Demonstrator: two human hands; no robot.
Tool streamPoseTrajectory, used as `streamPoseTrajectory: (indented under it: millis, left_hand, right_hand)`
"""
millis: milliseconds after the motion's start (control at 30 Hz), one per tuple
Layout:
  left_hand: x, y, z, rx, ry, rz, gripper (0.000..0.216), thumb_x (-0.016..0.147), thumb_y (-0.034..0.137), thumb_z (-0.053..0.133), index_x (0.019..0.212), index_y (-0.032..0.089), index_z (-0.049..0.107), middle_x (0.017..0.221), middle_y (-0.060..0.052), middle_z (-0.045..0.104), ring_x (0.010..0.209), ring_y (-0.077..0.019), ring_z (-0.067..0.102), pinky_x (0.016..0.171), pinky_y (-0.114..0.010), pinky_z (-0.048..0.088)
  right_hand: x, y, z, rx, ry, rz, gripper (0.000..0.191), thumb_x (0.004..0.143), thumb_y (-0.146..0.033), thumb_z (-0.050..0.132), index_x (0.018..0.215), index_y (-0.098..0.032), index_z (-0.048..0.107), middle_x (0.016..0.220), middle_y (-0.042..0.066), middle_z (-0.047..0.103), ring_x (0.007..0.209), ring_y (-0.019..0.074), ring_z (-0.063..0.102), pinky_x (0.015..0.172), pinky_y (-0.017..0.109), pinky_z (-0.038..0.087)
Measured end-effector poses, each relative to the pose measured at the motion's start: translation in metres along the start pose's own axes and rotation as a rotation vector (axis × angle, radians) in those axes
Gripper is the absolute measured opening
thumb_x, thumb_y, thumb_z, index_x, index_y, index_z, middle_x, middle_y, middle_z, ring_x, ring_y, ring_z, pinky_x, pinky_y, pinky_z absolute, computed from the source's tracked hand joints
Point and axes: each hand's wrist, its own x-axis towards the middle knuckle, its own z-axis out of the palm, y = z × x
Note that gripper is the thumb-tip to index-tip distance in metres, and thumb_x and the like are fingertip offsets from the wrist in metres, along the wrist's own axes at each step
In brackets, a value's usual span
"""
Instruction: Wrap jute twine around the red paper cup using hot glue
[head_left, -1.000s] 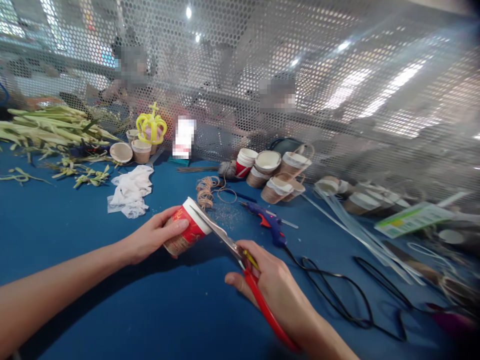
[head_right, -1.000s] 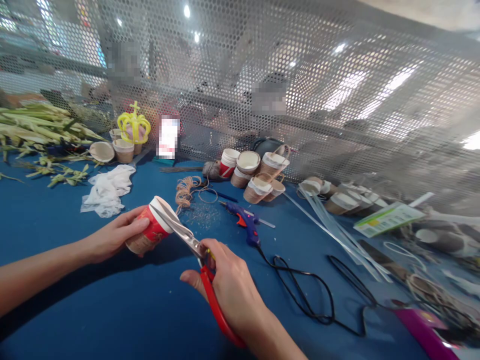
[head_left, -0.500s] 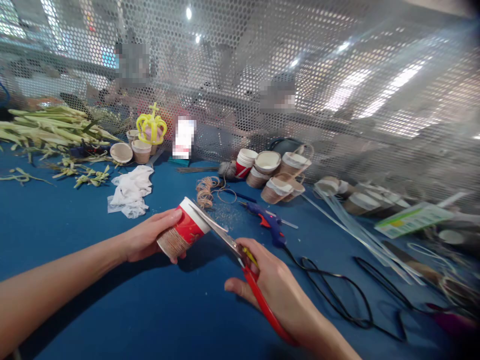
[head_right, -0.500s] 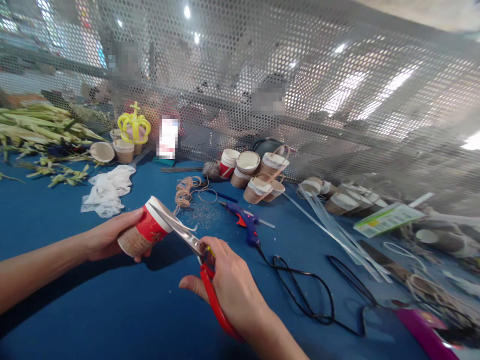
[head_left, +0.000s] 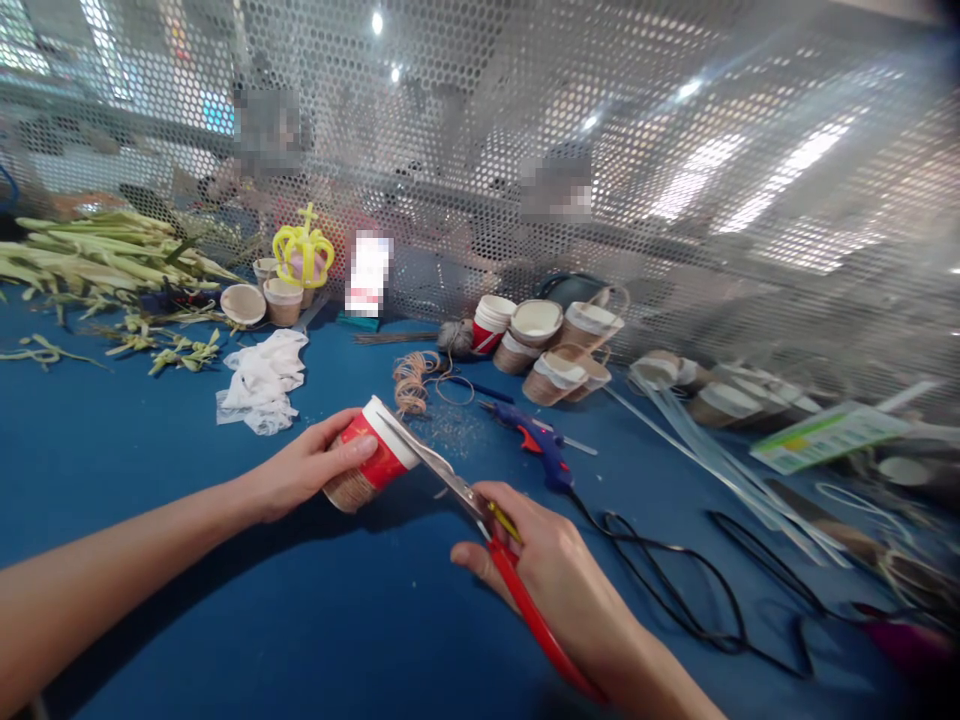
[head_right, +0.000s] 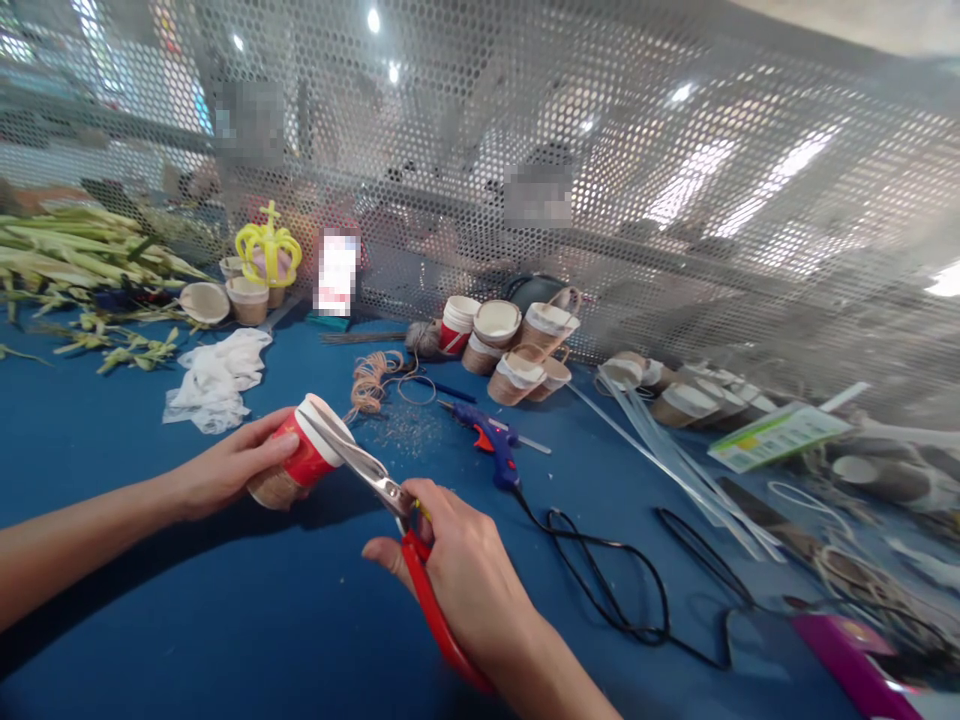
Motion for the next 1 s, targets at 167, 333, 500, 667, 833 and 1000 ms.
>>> streamPoseTrajectory:
  millis: [167,333,500,667,833,1000]
  left_hand:
    - [0.002,0.001,-0.009,-0.083,-0.032,-0.003,0.042,0.075,0.041,0.059,0.112,0.021,0.049,0.100,-0.007,0.062,0.079,-0.0178,0.060,0.068,-0.028,0.046]
    - [0.002,0.000,-0.010,-0.190,-0.214,-0.186,0.054,0.074,0.055,0.051,0.109,0.015,0.049,0.084,-0.012,0.063,0.059,-0.0198,0.061,0.049,-0.030,0.047]
    - [-0.002,0.000,-0.003,-0.059,-0.119,-0.095,0.047,0.072,0.043,0.061,0.111,0.020,0.047,0.079,-0.004,0.061,0.059,-0.0147,0.060,0.052,-0.026,0.047]
    - [-0.003,0.001,0.000,0.033,-0.046,-0.005,0.048,0.072,0.037,0.062,0.115,0.021,0.047,0.099,-0.005,0.060,0.074,-0.0139,0.058,0.064,-0.025,0.046]
    - [-0.002,0.002,0.001,0.105,0.000,0.021,0.051,0.072,0.037,0.062,0.116,0.018,0.045,0.095,-0.006,0.062,0.073,-0.0157,0.057,0.064,-0.026,0.044]
    - [0.001,0.001,-0.007,0.023,-0.044,0.016,0.048,0.072,0.038,0.062,0.114,0.019,0.047,0.100,-0.007,0.060,0.080,-0.0171,0.057,0.067,-0.026,0.046]
  right_hand:
    - [-0.001,0.000,0.000,0.000,0.013,0.013,0.023,0.075,-0.040,0.056,0.087,-0.021,0.053,0.062,-0.004,0.054,0.052,0.0116,0.047,0.050,0.023,0.039]
    - [0.000,0.001,0.000,0.018,0.010,-0.016,0.030,0.069,-0.040,0.063,0.089,-0.021,0.051,0.070,-0.001,0.057,0.057,0.0129,0.050,0.055,0.025,0.042]
    - [0.002,-0.001,0.000,0.065,-0.054,-0.024,0.050,0.061,-0.041,0.071,0.098,-0.020,0.046,0.085,0.003,0.058,0.072,0.0173,0.055,0.066,0.028,0.045]
    - [0.003,-0.003,0.000,0.047,-0.071,0.001,0.042,0.066,-0.040,0.067,0.095,-0.018,0.047,0.080,0.003,0.057,0.067,0.0157,0.053,0.061,0.027,0.043]
    - [0.001,-0.001,0.001,0.013,-0.039,-0.004,0.026,0.072,-0.036,0.061,0.088,-0.019,0.049,0.071,-0.001,0.056,0.059,0.0128,0.049,0.056,0.025,0.041]
    - [-0.001,0.000,0.003,0.001,-0.009,-0.009,0.021,0.075,-0.037,0.057,0.086,-0.020,0.051,0.062,-0.004,0.053,0.051,0.0111,0.045,0.050,0.023,0.038]
